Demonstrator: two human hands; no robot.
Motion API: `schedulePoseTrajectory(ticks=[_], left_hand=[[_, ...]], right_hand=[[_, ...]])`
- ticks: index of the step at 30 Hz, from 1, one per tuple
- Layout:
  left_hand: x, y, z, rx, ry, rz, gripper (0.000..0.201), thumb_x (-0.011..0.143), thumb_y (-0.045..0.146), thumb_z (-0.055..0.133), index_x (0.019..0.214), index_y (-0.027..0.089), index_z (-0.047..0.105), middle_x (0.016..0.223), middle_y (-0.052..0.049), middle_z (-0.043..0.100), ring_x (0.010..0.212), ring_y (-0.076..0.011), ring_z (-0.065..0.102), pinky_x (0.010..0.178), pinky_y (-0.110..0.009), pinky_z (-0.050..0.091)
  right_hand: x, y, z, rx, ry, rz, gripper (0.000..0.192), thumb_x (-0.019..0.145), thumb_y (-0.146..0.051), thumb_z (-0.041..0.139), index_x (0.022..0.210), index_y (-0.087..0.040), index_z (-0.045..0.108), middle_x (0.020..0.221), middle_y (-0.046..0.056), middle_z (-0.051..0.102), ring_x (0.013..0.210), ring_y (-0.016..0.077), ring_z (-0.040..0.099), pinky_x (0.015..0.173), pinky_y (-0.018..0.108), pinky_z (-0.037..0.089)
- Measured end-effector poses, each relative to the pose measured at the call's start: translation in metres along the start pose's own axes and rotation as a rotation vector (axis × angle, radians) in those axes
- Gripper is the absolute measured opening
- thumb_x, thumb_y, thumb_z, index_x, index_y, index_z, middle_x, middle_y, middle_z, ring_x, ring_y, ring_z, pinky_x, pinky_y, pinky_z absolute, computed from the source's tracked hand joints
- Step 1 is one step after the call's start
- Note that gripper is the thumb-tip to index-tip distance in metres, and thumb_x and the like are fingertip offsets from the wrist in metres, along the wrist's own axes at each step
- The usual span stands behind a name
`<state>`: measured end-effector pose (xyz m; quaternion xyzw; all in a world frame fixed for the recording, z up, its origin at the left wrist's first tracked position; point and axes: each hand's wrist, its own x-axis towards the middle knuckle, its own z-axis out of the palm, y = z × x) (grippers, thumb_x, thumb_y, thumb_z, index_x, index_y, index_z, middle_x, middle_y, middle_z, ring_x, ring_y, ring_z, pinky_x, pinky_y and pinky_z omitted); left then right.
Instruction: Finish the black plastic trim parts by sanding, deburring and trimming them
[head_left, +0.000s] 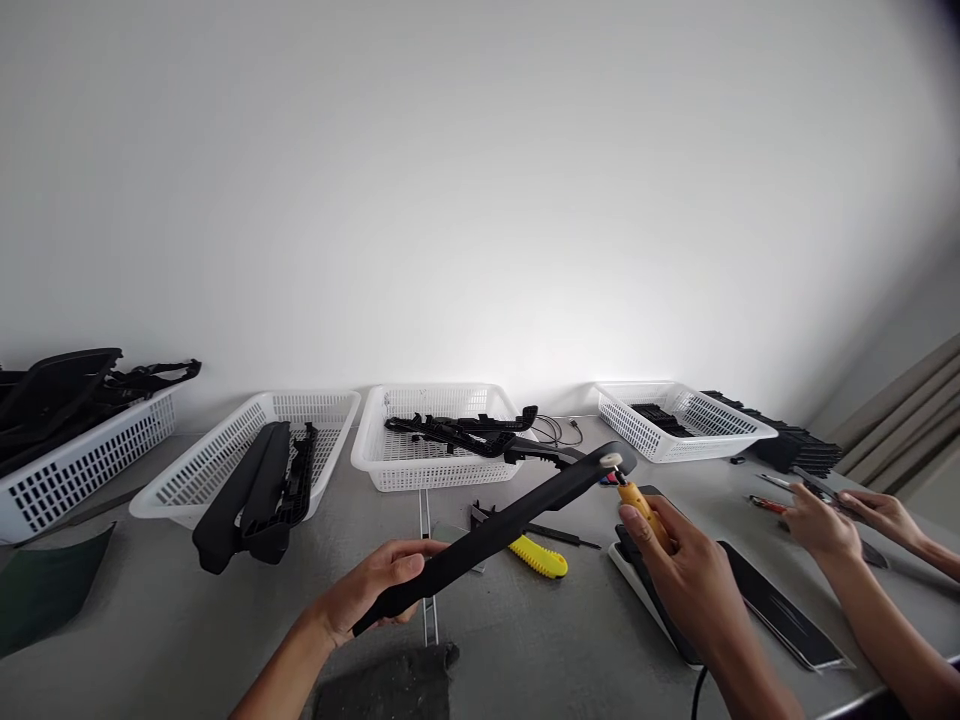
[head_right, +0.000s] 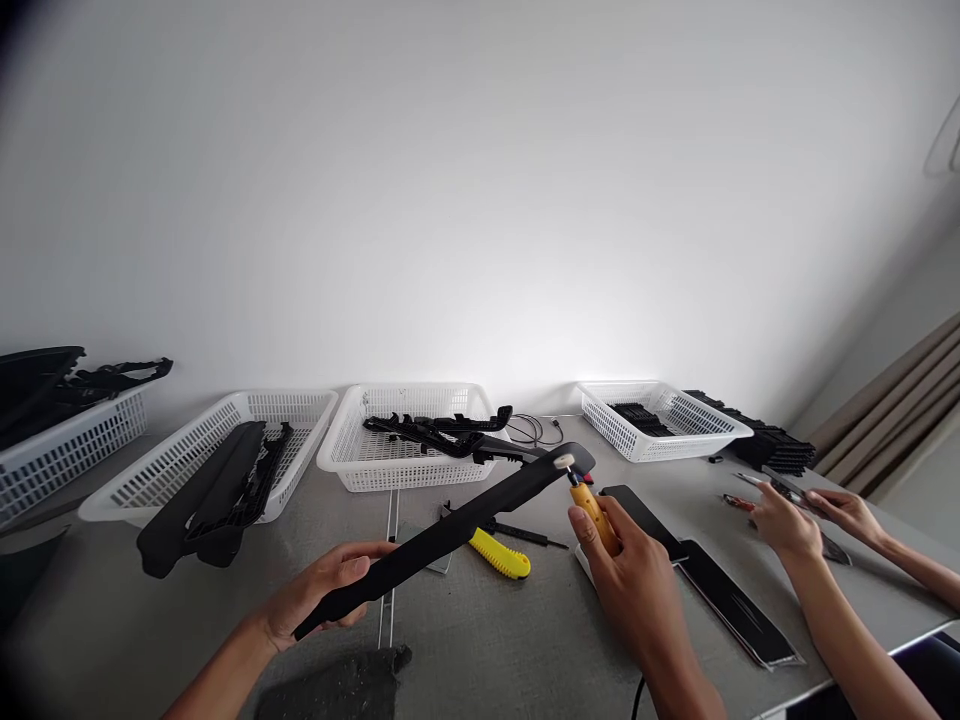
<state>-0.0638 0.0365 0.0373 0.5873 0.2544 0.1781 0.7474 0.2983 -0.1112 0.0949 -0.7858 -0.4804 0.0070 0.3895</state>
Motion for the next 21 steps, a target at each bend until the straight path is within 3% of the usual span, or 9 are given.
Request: schedulePoseTrajectory(ticks=[11, 21], left_hand=[[0.000, 0.004, 0.005, 0.020, 0.024, -0.014, 0.088, 0.081, 0.081, 0.075, 0.137, 0.013, 0.070, 0.060, 0.007, 0.052, 0.046, -0.0081, 0.037, 0.045, -0.024, 0.027], [0.000, 0.004, 0.010, 0.014, 0.039, -0.028, 0.087, 0.081, 0.081, 0.074, 0.136, 0.013, 0.069, 0.055, 0.008, 0.049, 0.046, -0.0087, 0.034, 0.046, -0.025, 0.024]], right_hand=[[-0.018, -0.012, 0.011, 0.050, -0.125, -0.066, 0.065, 0.097, -0.083, 0.049, 0.099, -0.022, 0.071, 0.064, -0.001, 0.060, 0.056, 0.0183, 0.055, 0.054, 0.027, 0.040], [-0.056, -0.034, 0.038, 0.128, -0.267, -0.184, 0.054, 0.103, -0.073, 0.052, 0.107, -0.024, 0.075, 0.070, 0.002, 0.066, 0.060, 0.0211, 0.061, 0.057, 0.027, 0.044]])
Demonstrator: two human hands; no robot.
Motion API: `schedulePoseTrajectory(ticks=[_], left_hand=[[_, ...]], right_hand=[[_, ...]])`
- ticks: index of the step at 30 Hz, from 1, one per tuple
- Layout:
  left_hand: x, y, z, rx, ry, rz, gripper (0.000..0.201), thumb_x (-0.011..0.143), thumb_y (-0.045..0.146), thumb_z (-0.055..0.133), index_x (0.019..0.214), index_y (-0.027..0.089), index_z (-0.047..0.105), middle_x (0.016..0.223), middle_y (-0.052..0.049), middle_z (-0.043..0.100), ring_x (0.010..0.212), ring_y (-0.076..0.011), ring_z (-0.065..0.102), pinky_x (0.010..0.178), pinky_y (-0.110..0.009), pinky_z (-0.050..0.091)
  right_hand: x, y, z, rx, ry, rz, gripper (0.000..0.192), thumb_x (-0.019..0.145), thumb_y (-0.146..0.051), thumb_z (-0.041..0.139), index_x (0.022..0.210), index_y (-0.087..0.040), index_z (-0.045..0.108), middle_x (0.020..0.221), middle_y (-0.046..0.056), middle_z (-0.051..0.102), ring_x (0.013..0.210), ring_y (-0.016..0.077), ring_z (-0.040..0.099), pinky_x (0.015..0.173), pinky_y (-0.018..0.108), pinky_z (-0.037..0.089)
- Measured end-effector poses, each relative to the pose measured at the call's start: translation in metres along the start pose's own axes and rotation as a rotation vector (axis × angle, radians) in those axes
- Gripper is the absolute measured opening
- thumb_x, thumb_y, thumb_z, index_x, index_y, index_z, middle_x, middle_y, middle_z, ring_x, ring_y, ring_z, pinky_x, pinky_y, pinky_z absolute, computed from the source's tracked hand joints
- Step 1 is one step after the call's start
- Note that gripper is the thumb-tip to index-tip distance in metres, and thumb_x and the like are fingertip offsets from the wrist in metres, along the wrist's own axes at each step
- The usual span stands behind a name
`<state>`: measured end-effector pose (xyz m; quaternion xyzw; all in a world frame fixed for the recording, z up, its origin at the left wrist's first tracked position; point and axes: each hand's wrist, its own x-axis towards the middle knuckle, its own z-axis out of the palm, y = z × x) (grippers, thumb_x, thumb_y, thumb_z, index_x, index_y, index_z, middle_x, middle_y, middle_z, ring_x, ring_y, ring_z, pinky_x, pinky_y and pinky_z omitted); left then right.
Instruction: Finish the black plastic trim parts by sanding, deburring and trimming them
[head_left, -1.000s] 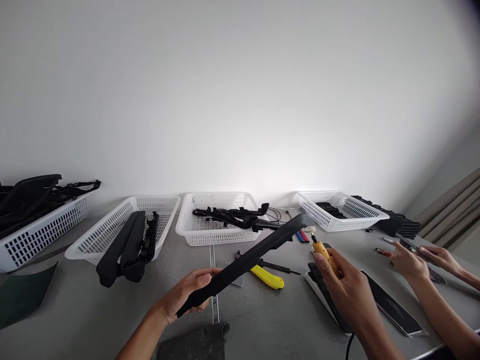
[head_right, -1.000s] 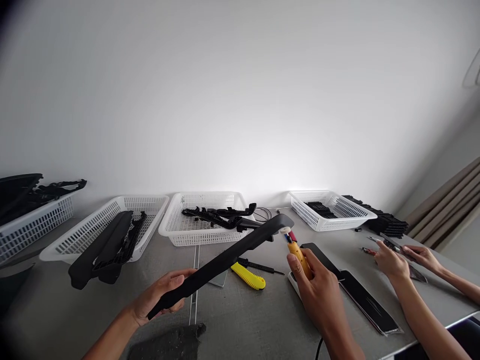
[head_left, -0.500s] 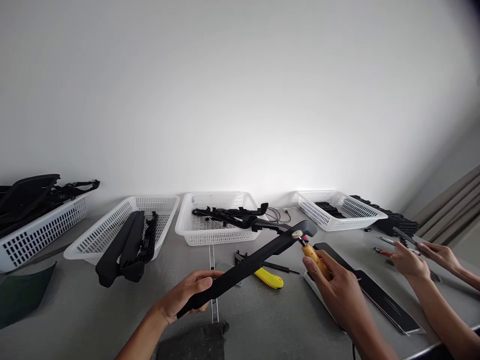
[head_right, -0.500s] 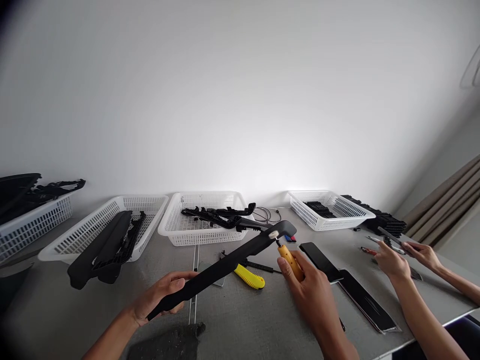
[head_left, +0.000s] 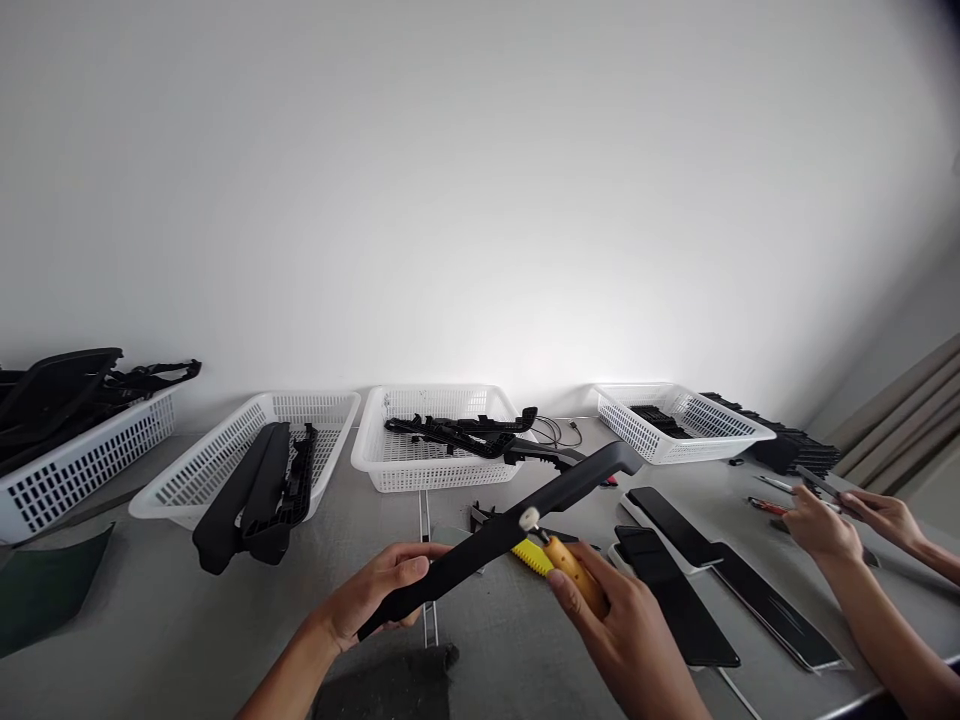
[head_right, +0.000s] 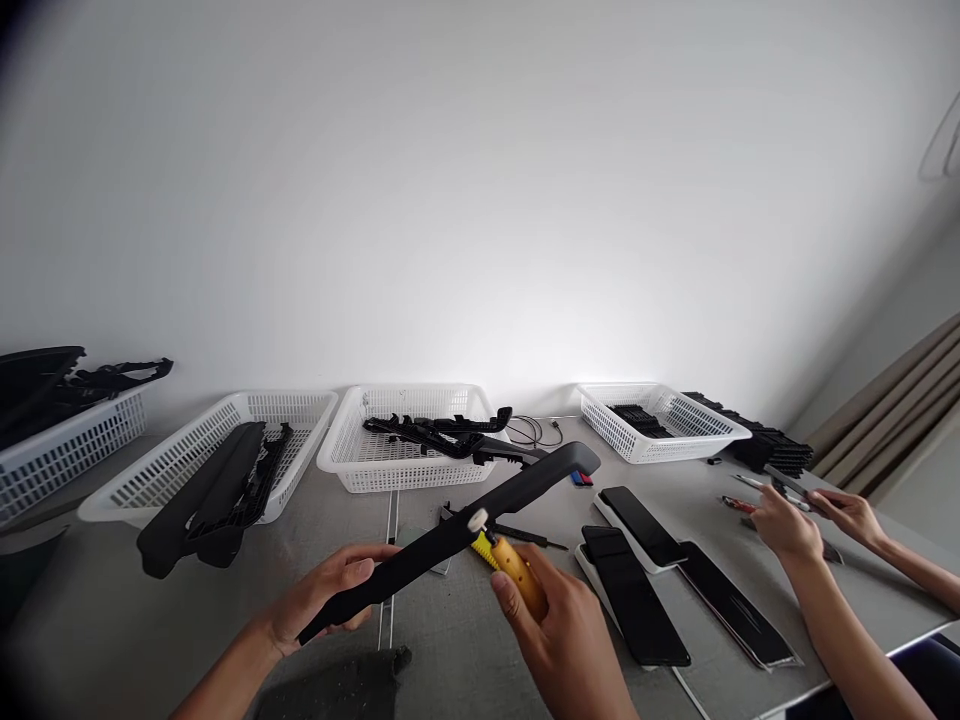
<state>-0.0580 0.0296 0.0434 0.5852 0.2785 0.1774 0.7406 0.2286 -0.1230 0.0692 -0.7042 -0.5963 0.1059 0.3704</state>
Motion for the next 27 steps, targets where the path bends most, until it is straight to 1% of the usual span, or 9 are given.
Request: schedulePoseTrajectory(ticks=[2, 4, 10, 15, 22, 27], left_hand=[[0.000, 0.002, 0.002, -0.015, -0.004, 0.016, 0.083, 0.083, 0.080, 0.073, 0.132, 0.012, 0.071, 0.053, 0.009, 0.047, 0.045, -0.0087, 0.034, 0.046, -0.025, 0.025], [0.000, 0.004, 0.004, -0.042, -0.013, 0.045, 0.078, 0.084, 0.078, 0.073, 0.127, 0.013, 0.073, 0.053, 0.009, 0.046, 0.045, -0.0087, 0.033, 0.046, -0.025, 0.025], [0.000, 0.005, 0.004, -0.079, -0.073, 0.101, 0.070, 0.090, 0.075, 0.068, 0.117, 0.010, 0.073, 0.048, 0.009, 0.044, 0.041, -0.0083, 0.029, 0.044, -0.026, 0.023], [-0.001, 0.005, 0.005, -0.088, -0.099, 0.091, 0.066, 0.093, 0.073, 0.065, 0.114, 0.010, 0.072, 0.047, 0.009, 0.042, 0.041, -0.0077, 0.026, 0.045, -0.026, 0.022], [0.000, 0.006, 0.009, -0.136, -0.181, 0.115, 0.062, 0.096, 0.072, 0.064, 0.109, 0.012, 0.074, 0.044, 0.011, 0.037, 0.039, -0.0074, 0.020, 0.046, -0.027, 0.019], [0.000, 0.005, 0.009, -0.148, -0.182, 0.104, 0.063, 0.095, 0.073, 0.064, 0.107, 0.012, 0.074, 0.044, 0.011, 0.038, 0.039, -0.0076, 0.019, 0.046, -0.027, 0.020]], right_hand=[[-0.004, -0.001, 0.004, 0.025, -0.014, 0.001, 0.053, 0.103, -0.072, 0.052, 0.110, -0.024, 0.075, 0.072, 0.002, 0.068, 0.061, 0.0219, 0.062, 0.057, 0.028, 0.045], [-0.006, 0.000, 0.004, 0.036, 0.005, 0.026, 0.054, 0.102, -0.073, 0.053, 0.112, -0.024, 0.075, 0.072, 0.002, 0.068, 0.061, 0.0215, 0.062, 0.057, 0.027, 0.045], [-0.003, -0.002, -0.009, 0.020, 0.152, 0.100, 0.064, 0.099, -0.080, 0.051, 0.110, -0.021, 0.076, 0.069, 0.001, 0.064, 0.059, 0.0191, 0.055, 0.056, 0.027, 0.042], [-0.002, -0.008, -0.010, 0.009, 0.192, 0.099, 0.068, 0.099, -0.082, 0.048, 0.109, -0.022, 0.076, 0.065, 0.000, 0.059, 0.057, 0.0185, 0.052, 0.053, 0.027, 0.039], [-0.001, -0.008, -0.009, 0.024, 0.158, 0.097, 0.066, 0.100, -0.081, 0.048, 0.111, -0.022, 0.076, 0.066, 0.001, 0.059, 0.058, 0.0193, 0.052, 0.053, 0.028, 0.037], [-0.003, -0.010, -0.004, -0.003, 0.170, 0.085, 0.069, 0.101, -0.082, 0.043, 0.110, -0.022, 0.075, 0.068, 0.001, 0.060, 0.060, 0.0195, 0.052, 0.057, 0.028, 0.040]])
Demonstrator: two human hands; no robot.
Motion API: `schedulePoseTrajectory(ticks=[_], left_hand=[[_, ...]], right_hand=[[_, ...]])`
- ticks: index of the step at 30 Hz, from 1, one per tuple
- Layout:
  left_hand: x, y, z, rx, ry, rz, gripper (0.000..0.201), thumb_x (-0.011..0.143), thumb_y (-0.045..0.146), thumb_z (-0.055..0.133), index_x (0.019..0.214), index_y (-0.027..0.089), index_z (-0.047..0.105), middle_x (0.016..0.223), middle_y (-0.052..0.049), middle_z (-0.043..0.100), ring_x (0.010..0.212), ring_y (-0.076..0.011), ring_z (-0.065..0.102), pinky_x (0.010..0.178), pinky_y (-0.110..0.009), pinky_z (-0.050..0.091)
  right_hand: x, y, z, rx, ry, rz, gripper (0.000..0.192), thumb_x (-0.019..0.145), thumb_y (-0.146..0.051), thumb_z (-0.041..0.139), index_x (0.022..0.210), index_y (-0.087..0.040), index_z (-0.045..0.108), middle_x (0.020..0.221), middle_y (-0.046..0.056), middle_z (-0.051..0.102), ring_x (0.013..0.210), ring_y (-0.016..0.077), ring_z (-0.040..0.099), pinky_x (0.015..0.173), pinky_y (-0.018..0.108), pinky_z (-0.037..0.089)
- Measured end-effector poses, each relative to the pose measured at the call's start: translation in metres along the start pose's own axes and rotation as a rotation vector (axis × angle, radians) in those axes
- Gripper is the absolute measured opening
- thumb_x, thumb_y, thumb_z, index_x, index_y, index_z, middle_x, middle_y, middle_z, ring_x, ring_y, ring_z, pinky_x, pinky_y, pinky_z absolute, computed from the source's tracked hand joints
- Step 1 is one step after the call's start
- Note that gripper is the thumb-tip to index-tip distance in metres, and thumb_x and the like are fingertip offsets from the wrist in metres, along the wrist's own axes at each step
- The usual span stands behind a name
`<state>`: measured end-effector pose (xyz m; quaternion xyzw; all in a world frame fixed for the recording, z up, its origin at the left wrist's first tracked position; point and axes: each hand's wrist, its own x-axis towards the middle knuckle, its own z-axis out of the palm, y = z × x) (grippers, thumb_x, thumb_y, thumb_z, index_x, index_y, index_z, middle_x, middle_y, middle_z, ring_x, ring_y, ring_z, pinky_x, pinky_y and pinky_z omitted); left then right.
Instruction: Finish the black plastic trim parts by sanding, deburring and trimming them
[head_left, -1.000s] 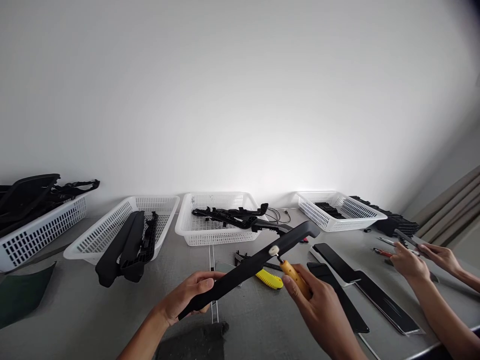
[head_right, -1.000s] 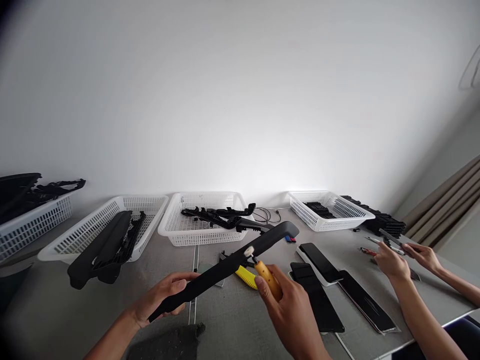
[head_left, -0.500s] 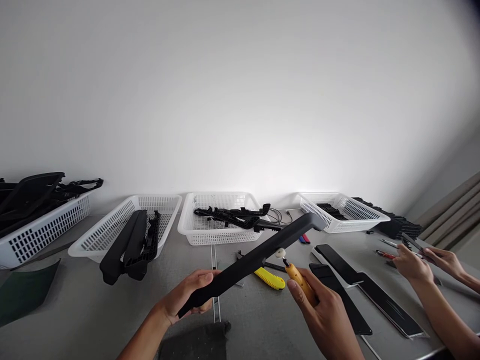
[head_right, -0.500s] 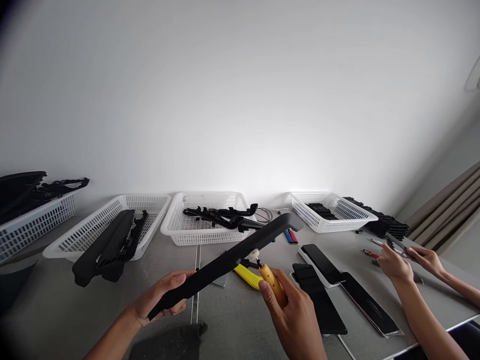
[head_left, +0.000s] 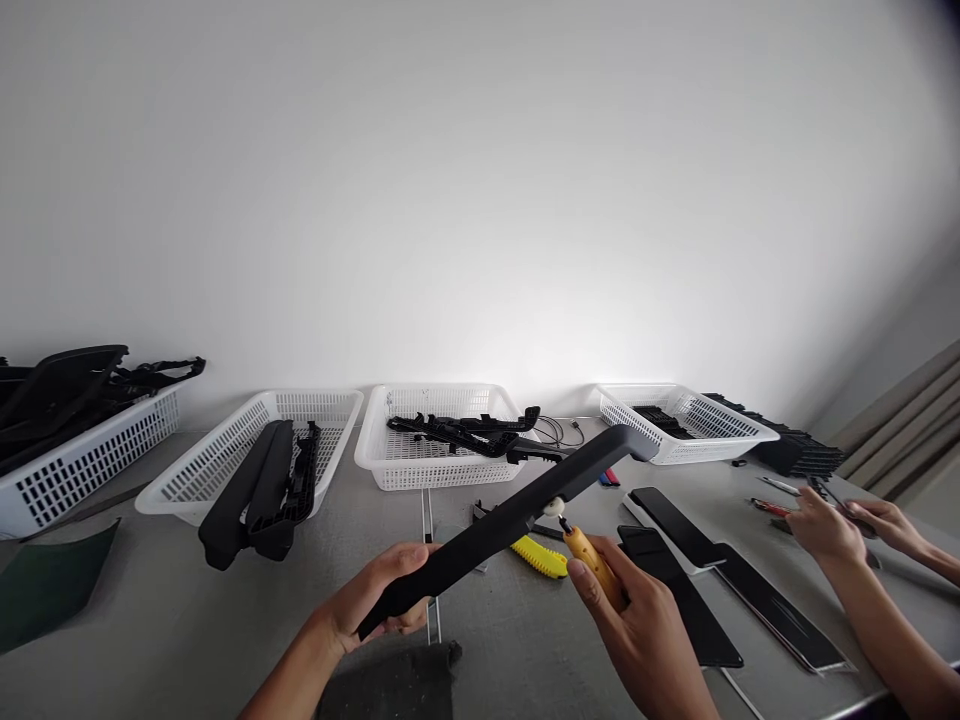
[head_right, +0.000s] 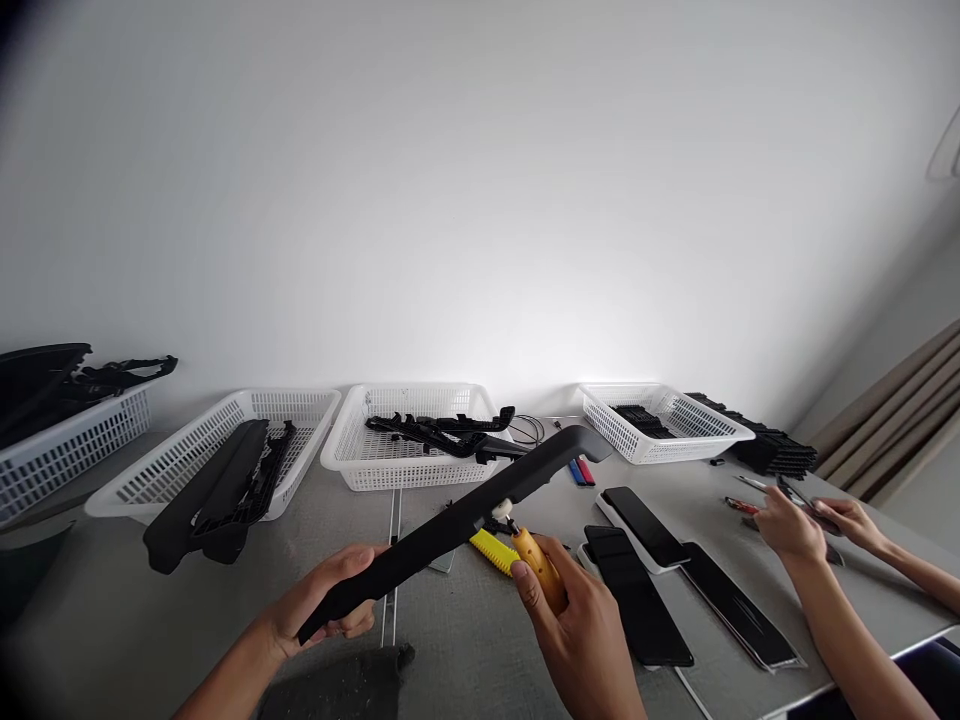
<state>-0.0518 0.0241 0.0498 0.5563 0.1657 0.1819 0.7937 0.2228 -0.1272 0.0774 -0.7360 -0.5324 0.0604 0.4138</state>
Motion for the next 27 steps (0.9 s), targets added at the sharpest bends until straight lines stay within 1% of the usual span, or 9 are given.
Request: schedulePoseTrajectory(ticks=[3, 8, 10, 16, 20, 24, 27], left_hand=[[0.000, 0.000, 0.001, 0.000, 0.008, -0.009, 0.063, 0.094, 0.073, 0.065, 0.108, 0.012, 0.073, 0.044, 0.011, 0.039, 0.039, -0.0075, 0.019, 0.046, -0.027, 0.020], [0.000, 0.000, 0.003, -0.013, 0.029, 0.003, 0.059, 0.094, 0.072, 0.066, 0.103, 0.014, 0.072, 0.044, 0.010, 0.039, 0.039, -0.0073, 0.019, 0.047, -0.028, 0.019], [0.000, 0.000, 0.003, -0.017, 0.034, 0.006, 0.060, 0.094, 0.072, 0.066, 0.104, 0.013, 0.072, 0.043, 0.011, 0.039, 0.039, -0.0074, 0.019, 0.047, -0.028, 0.020], [0.000, -0.003, 0.000, -0.039, -0.015, 0.016, 0.060, 0.097, 0.070, 0.064, 0.107, 0.012, 0.072, 0.044, 0.011, 0.040, 0.039, -0.0070, 0.020, 0.045, -0.026, 0.021], [0.001, -0.005, -0.003, -0.045, -0.033, 0.026, 0.057, 0.099, 0.068, 0.063, 0.107, 0.012, 0.071, 0.045, 0.011, 0.040, 0.038, -0.0066, 0.019, 0.045, -0.025, 0.022], [0.000, -0.006, -0.004, -0.036, -0.037, 0.031, 0.056, 0.100, 0.068, 0.063, 0.103, 0.012, 0.071, 0.045, 0.011, 0.040, 0.038, -0.0065, 0.019, 0.045, -0.026, 0.022], [0.000, -0.006, -0.005, -0.029, -0.032, 0.027, 0.057, 0.099, 0.069, 0.063, 0.102, 0.013, 0.072, 0.045, 0.011, 0.039, 0.038, -0.0067, 0.019, 0.045, -0.026, 0.023]], right_hand=[[-0.003, -0.002, 0.004, 0.000, -0.013, 0.002, 0.069, 0.102, -0.081, 0.041, 0.112, -0.022, 0.074, 0.068, 0.000, 0.059, 0.060, 0.0193, 0.052, 0.057, 0.028, 0.040], [-0.007, -0.006, 0.007, 0.052, -0.062, 0.012, 0.066, 0.102, -0.080, 0.046, 0.113, -0.021, 0.075, 0.070, 0.000, 0.061, 0.061, 0.0188, 0.053, 0.058, 0.028, 0.039], [-0.009, -0.009, 0.008, 0.069, -0.069, 0.016, 0.065, 0.102, -0.079, 0.048, 0.115, -0.021, 0.075, 0.071, 0.000, 0.061, 0.061, 0.0187, 0.053, 0.059, 0.028, 0.040], [-0.013, -0.012, 0.011, 0.084, -0.057, 0.020, 0.065, 0.102, -0.078, 0.049, 0.112, -0.021, 0.076, 0.069, 0.000, 0.059, 0.060, 0.0187, 0.051, 0.057, 0.028, 0.038], [-0.012, -0.009, 0.011, 0.077, -0.060, 0.035, 0.065, 0.102, -0.078, 0.048, 0.115, -0.020, 0.074, 0.070, 0.000, 0.058, 0.061, 0.0186, 0.050, 0.058, 0.027, 0.038], [-0.007, -0.001, 0.009, 0.048, -0.027, 0.026, 0.066, 0.102, -0.080, 0.044, 0.113, -0.022, 0.074, 0.070, 0.000, 0.058, 0.061, 0.0190, 0.051, 0.058, 0.028, 0.039], [-0.001, 0.008, 0.004, 0.034, -0.004, 0.034, 0.064, 0.100, -0.080, 0.049, 0.112, -0.022, 0.074, 0.068, -0.001, 0.057, 0.059, 0.0186, 0.049, 0.056, 0.027, 0.038]])
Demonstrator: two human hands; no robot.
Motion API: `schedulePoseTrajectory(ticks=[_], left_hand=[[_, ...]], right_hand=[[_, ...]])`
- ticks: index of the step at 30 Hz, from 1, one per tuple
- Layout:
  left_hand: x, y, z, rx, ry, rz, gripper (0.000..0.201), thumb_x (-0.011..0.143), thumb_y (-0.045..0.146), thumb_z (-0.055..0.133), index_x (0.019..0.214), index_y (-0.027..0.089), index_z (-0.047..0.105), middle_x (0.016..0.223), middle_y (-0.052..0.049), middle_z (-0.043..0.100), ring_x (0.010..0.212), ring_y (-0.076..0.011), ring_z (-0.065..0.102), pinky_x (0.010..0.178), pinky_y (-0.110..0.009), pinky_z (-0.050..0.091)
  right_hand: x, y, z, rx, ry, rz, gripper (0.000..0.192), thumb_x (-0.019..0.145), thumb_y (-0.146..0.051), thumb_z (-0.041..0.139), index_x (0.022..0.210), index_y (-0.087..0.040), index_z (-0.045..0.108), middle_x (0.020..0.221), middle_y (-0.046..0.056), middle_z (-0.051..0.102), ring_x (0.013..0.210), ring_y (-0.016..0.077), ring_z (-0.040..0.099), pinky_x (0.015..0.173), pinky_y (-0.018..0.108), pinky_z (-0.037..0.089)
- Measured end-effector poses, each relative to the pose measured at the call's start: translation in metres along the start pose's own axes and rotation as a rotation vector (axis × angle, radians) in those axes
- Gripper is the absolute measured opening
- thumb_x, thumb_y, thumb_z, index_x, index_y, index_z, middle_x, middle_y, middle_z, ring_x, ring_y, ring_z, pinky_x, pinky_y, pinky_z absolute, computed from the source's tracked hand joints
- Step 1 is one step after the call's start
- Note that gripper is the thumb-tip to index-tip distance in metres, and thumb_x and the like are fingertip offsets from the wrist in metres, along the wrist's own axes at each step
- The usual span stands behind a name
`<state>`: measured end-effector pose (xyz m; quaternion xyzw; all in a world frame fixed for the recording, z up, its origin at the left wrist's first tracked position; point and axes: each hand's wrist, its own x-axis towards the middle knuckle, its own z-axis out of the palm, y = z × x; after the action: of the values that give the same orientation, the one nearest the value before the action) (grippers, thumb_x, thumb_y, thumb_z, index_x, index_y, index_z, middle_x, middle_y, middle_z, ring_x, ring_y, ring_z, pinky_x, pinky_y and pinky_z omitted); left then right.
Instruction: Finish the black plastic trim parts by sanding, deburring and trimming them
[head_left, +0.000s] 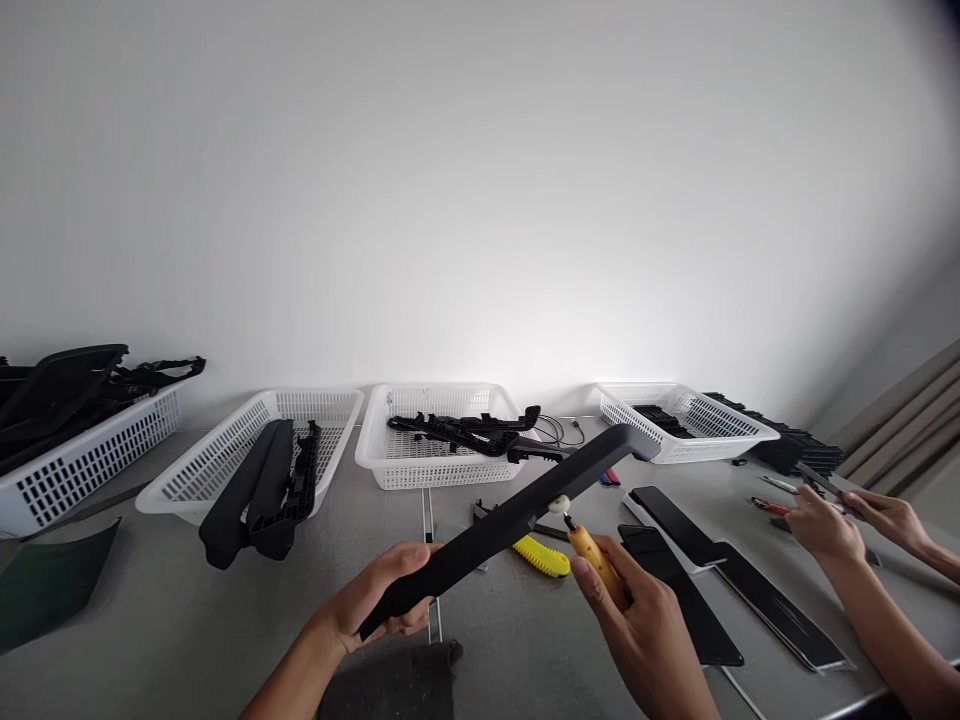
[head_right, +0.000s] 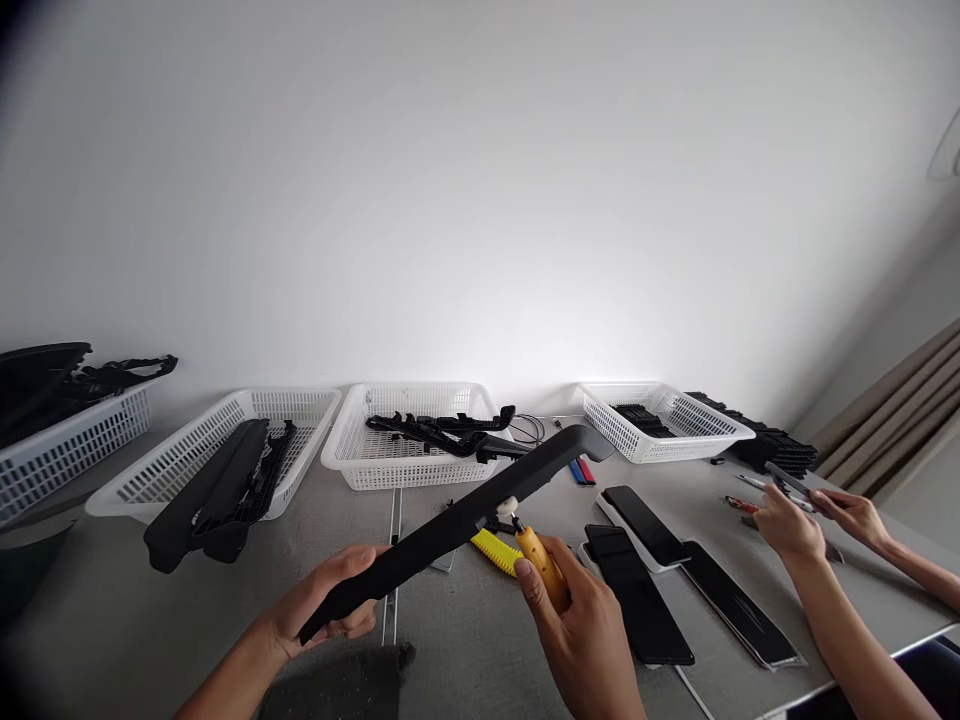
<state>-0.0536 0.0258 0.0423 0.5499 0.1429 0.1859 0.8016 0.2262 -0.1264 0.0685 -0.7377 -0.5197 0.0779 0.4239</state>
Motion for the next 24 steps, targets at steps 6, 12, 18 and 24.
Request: schedulePoseTrajectory(ticks=[6, 12, 18, 24], left_hand=[[0.000, 0.001, 0.003, 0.000, 0.019, -0.026, 0.058, 0.095, 0.070, 0.067, 0.101, 0.013, 0.072, 0.045, 0.011, 0.040, 0.039, -0.0072, 0.021, 0.045, -0.026, 0.024], [0.004, -0.003, 0.007, -0.025, -0.008, -0.040, 0.057, 0.095, 0.069, 0.067, 0.100, 0.013, 0.072, 0.045, 0.010, 0.042, 0.037, -0.0068, 0.023, 0.043, -0.025, 0.022], [0.004, -0.004, 0.006, -0.021, 0.007, -0.024, 0.058, 0.096, 0.070, 0.065, 0.098, 0.013, 0.072, 0.045, 0.011, 0.040, 0.038, -0.0071, 0.022, 0.044, -0.025, 0.024], [0.003, -0.004, 0.005, -0.044, 0.016, -0.032, 0.056, 0.096, 0.068, 0.067, 0.100, 0.012, 0.073, 0.046, 0.010, 0.040, 0.040, -0.0069, 0.022, 0.046, -0.026, 0.025]], right_hand=[[0.005, 0.006, -0.004, 0.020, 0.008, -0.014, 0.062, 0.099, -0.078, 0.053, 0.110, -0.021, 0.074, 0.066, -0.001, 0.057, 0.057, 0.0171, 0.049, 0.054, 0.027, 0.037], [-0.004, -0.009, -0.002, 0.046, 0.029, 0.014, 0.063, 0.100, -0.078, 0.052, 0.112, -0.021, 0.075, 0.069, 0.001, 0.059, 0.060, 0.0190, 0.050, 0.057, 0.028, 0.038], [-0.007, -0.003, -0.005, 0.054, 0.015, 0.075, 0.065, 0.098, -0.080, 0.053, 0.114, -0.021, 0.074, 0.072, 0.000, 0.060, 0.062, 0.0186, 0.049, 0.059, 0.028, 0.038], [-0.005, 0.003, -0.005, 0.039, 0.021, 0.081, 0.066, 0.097, -0.081, 0.053, 0.111, -0.021, 0.074, 0.070, -0.001, 0.059, 0.060, 0.0173, 0.048, 0.057, 0.028, 0.038]])
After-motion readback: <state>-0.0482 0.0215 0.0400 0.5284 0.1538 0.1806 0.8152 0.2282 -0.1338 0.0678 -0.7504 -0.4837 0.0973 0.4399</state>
